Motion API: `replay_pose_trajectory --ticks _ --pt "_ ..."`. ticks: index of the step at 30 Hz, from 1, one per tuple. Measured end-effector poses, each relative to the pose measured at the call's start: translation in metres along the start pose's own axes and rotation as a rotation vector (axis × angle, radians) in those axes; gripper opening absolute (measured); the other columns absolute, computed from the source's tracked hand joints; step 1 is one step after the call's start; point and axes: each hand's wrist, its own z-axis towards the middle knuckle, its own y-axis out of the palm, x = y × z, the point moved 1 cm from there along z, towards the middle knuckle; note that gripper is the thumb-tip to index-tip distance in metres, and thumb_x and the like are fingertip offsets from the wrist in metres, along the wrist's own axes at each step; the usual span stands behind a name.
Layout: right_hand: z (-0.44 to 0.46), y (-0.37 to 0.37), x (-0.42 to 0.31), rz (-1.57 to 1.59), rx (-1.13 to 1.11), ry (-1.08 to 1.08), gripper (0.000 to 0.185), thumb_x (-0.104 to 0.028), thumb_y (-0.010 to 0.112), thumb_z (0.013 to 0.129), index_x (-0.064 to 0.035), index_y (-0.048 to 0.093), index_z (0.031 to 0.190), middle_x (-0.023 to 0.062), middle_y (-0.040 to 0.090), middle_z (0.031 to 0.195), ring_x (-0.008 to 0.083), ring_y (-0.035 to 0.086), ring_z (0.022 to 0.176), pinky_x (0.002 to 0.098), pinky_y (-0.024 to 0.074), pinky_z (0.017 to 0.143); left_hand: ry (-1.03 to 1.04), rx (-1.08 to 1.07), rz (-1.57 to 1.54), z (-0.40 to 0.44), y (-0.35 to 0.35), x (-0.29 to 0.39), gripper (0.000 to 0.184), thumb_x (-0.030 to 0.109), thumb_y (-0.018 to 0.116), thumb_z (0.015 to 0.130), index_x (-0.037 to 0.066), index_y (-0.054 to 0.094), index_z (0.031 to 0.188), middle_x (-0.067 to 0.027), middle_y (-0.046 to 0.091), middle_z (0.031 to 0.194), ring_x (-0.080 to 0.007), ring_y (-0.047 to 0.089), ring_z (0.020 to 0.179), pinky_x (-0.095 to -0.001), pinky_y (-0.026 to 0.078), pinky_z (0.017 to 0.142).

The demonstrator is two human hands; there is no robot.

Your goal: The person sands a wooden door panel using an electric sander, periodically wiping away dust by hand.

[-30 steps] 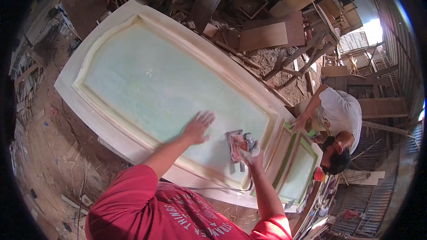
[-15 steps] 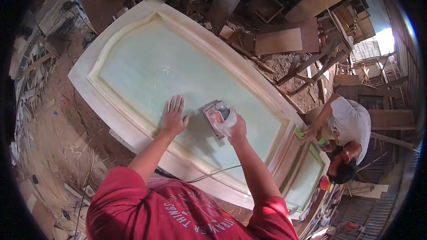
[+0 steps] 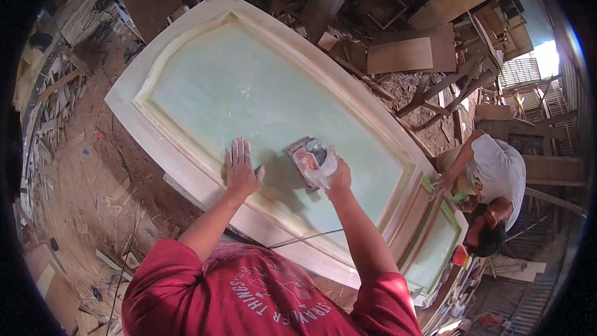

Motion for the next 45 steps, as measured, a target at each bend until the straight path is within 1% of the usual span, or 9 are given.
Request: replay_pose_trajectory --ticks 10,11,13,19,22,25,36,41,45 --pt "-0.046 -0.027 0.083 0.054 -0.006 0.210 0.063 -0.045 0.089 0.079 -0.0017 0.059 0.113 0.0303 0.078 0.094 0.0518 0.078 0.093 0.0570 0.0625 0.082 0.033 -0.065 -0.023 -0.016 -0.002 -0.008 0.107 0.053 0.072 0.100 -0.013 0.028 0.172 -0.0346 0.023 0.182 -0.0469 0.017 0.172 -0.0612 0.013 0.140" --pt "-0.050 -0.027 0.081 0.063 -0.001 0.201 0.061 -0.041 0.089 0.078 -0.0016 0.060 0.115 0.0237 0.080 0.092 0.0436 0.081 0.089 0.0506 0.0639 0.080 0.037 -0.095 -0.020 -0.019 -0.003 -0.009 0.106 0.051 0.073 0.099 -0.013 0.029 0.172 -0.0346 0.024 0.182 -0.0467 0.019 0.172 -0.0602 0.014 0.140" --pt "-0.053 -0.023 0.075 0.056 -0.003 0.155 0.061 -0.041 0.089 0.078 -0.0015 0.060 0.114 0.0246 0.079 0.092 0.0453 0.080 0.089 0.0516 0.0634 0.080 0.043 -0.159 -0.013 -0.024 -0.009 -0.007 0.104 0.048 0.075 0.098 -0.012 0.032 0.171 -0.0347 0.026 0.181 -0.0462 0.021 0.171 -0.0582 0.016 0.140" --pt "-0.048 -0.004 0.028 0.021 0.024 -0.029 0.059 -0.039 0.088 0.079 0.0009 0.061 0.114 0.0290 0.076 0.088 0.0523 0.076 0.087 0.0583 0.0611 0.077 0.040 -0.113 -0.182 -0.031 -0.016 -0.010 0.088 0.038 0.078 0.095 -0.006 0.047 0.164 -0.0304 0.042 0.174 -0.0460 0.035 0.165 -0.0564 0.024 0.139" --pt "-0.033 -0.001 -0.007 0.000 0.014 -0.094 0.059 -0.037 0.087 0.078 0.0012 0.061 0.115 0.0295 0.075 0.089 0.0526 0.075 0.088 0.0582 0.0612 0.078 0.046 -0.036 -0.289 -0.034 -0.014 -0.018 0.083 0.040 0.075 0.098 -0.008 0.050 0.161 -0.0283 0.043 0.173 -0.0437 0.032 0.167 -0.0571 0.021 0.140" --pt "-0.011 0.005 -0.041 -0.008 -0.043 -0.093 0.062 -0.038 0.088 0.075 0.0011 0.060 0.114 0.0300 0.076 0.096 0.0523 0.075 0.095 0.0569 0.0608 0.083 0.086 0.136 -0.288 -0.035 -0.012 -0.032 0.089 0.028 0.082 0.091 -0.005 0.044 0.165 -0.0291 0.046 0.171 -0.0470 0.035 0.165 -0.0622 0.022 0.139" --pt "0.071 0.011 -0.165 0.019 -0.195 -0.025 0.068 -0.040 0.083 0.076 0.0019 0.060 0.124 0.0296 0.079 0.101 0.0497 0.078 0.101 0.0535 0.0640 0.092 0.048 0.207 -0.146 -0.022 -0.038 -0.051 0.091 0.040 0.072 0.098 -0.008 0.039 0.167 -0.0320 0.038 0.175 -0.0478 0.028 0.168 -0.0679 0.015 0.139" --pt "0.120 0.043 -0.163 -0.067 -0.132 -0.029 0.073 -0.037 0.084 0.071 0.0039 0.060 0.128 0.0274 0.081 0.108 0.0439 0.080 0.108 0.0490 0.0650 0.097 0.060 0.240 -0.145 -0.024 -0.026 -0.057 0.087 0.043 0.068 0.102 -0.005 0.039 0.168 -0.0303 0.038 0.175 -0.0478 0.031 0.167 -0.0656 0.018 0.139" --pt "0.119 0.041 -0.160 -0.039 -0.153 -0.016 0.072 -0.041 0.082 0.078 0.0026 0.061 0.130 0.0286 0.080 0.109 0.0454 0.079 0.109 0.0509 0.0643 0.097 0.071 0.266 -0.153 -0.022 -0.025 -0.057 0.085 0.043 0.069 0.102 -0.004 0.041 0.166 -0.0298 0.040 0.174 -0.0480 0.033 0.166 -0.0647 0.021 0.138"
